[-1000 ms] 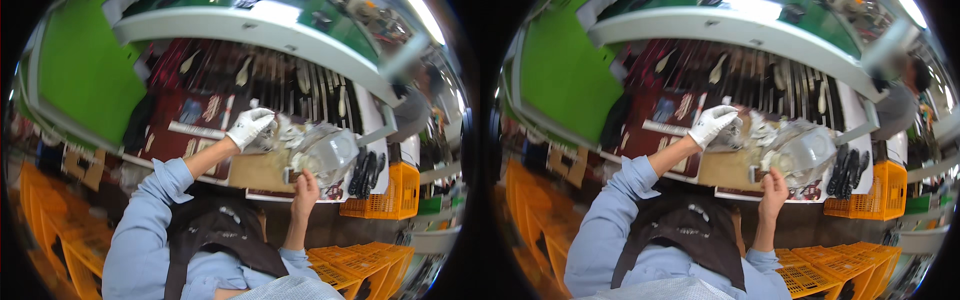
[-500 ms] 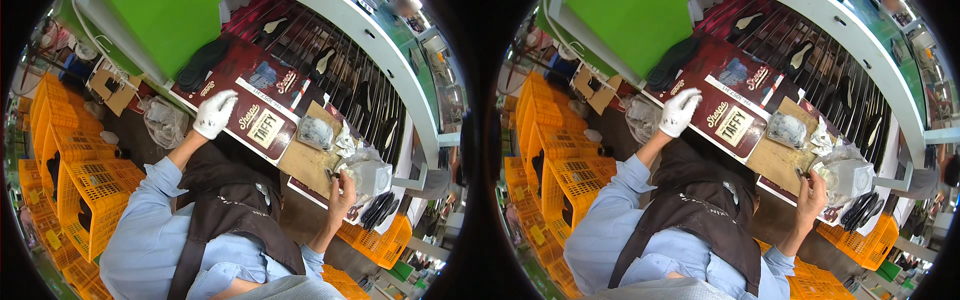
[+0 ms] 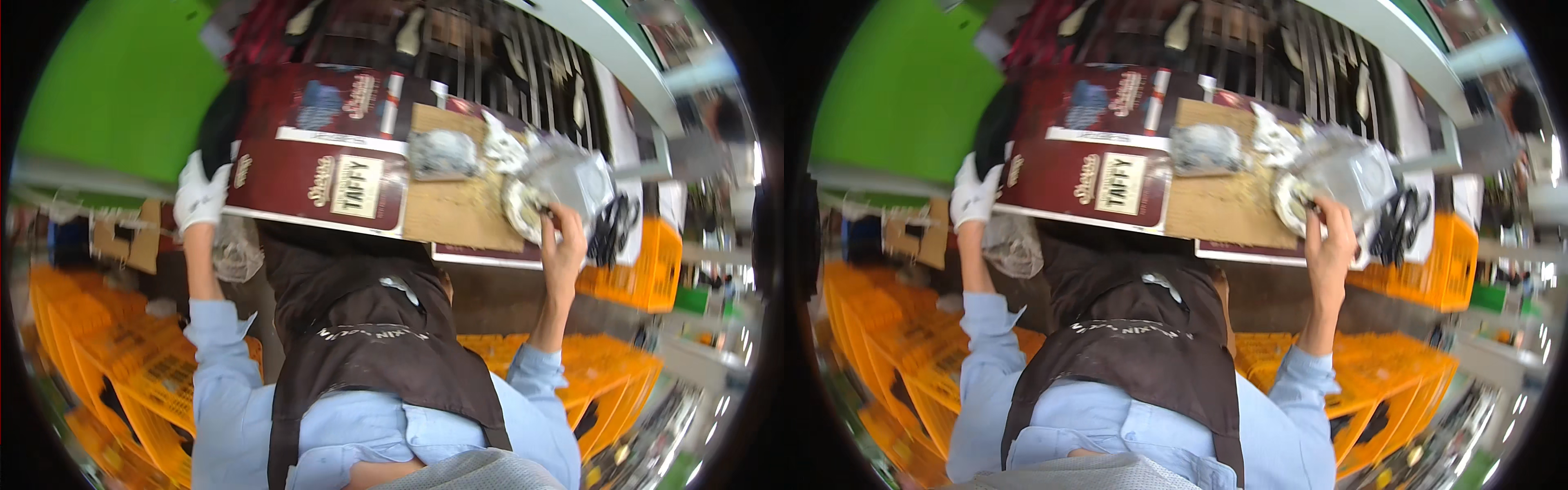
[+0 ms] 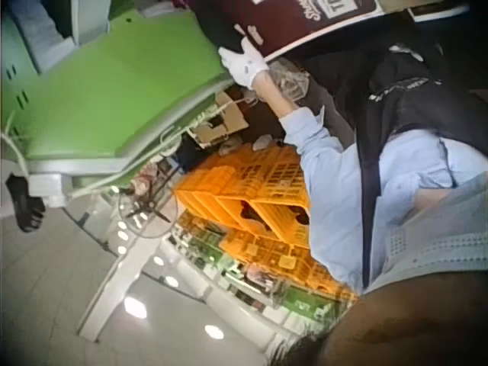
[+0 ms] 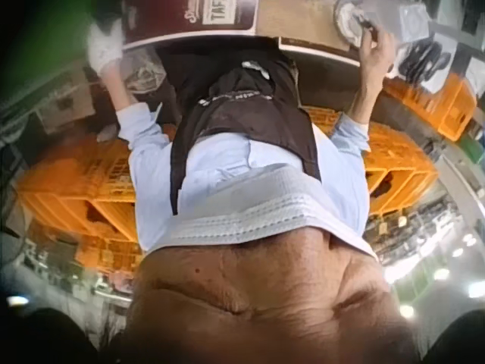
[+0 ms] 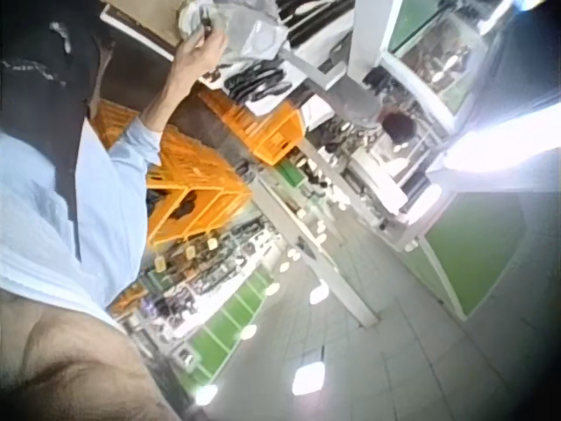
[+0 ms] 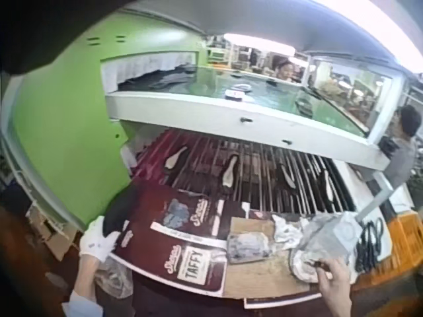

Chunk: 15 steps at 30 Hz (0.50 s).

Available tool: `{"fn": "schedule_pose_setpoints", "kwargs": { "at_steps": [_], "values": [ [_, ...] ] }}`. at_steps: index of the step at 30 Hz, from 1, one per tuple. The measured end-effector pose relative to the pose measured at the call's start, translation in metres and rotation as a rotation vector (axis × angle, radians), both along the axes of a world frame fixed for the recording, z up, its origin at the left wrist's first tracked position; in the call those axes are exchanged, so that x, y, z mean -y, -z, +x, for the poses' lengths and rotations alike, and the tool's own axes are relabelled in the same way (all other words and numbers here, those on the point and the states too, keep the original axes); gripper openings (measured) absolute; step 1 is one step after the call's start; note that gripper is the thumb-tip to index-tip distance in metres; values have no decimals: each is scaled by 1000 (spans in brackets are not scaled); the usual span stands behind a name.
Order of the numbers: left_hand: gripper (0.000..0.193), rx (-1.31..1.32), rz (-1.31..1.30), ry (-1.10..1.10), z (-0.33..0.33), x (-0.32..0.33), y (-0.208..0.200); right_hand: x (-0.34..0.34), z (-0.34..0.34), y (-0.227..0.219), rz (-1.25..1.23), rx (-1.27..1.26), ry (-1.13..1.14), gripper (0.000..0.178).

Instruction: Applying adhesive to shoe soles using a small brush and placing the components on a conveyor belt for further processing.

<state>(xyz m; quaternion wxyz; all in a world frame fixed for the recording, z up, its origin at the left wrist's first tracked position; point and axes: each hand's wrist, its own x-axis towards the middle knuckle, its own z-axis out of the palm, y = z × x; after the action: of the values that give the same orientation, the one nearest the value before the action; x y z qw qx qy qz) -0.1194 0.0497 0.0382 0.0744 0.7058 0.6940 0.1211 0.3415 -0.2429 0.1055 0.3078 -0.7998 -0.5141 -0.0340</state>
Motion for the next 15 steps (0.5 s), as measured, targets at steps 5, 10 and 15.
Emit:
{"fn": "schedule_pose_setpoints", "kwargs": {
  "at_steps": [5, 10, 15],
  "values": [
    [72, 48, 54, -101, 1, 1, 0, 3, 23, 2, 80, -10, 108, 25],
    [69, 49, 165, -71, 5, -1, -3, 8, 32, 17, 68, 2, 134, 25],
    [72, 66, 43, -49, 2, -3, 1, 13, 37, 30, 66, -45, 131, 25]
  ]
}}
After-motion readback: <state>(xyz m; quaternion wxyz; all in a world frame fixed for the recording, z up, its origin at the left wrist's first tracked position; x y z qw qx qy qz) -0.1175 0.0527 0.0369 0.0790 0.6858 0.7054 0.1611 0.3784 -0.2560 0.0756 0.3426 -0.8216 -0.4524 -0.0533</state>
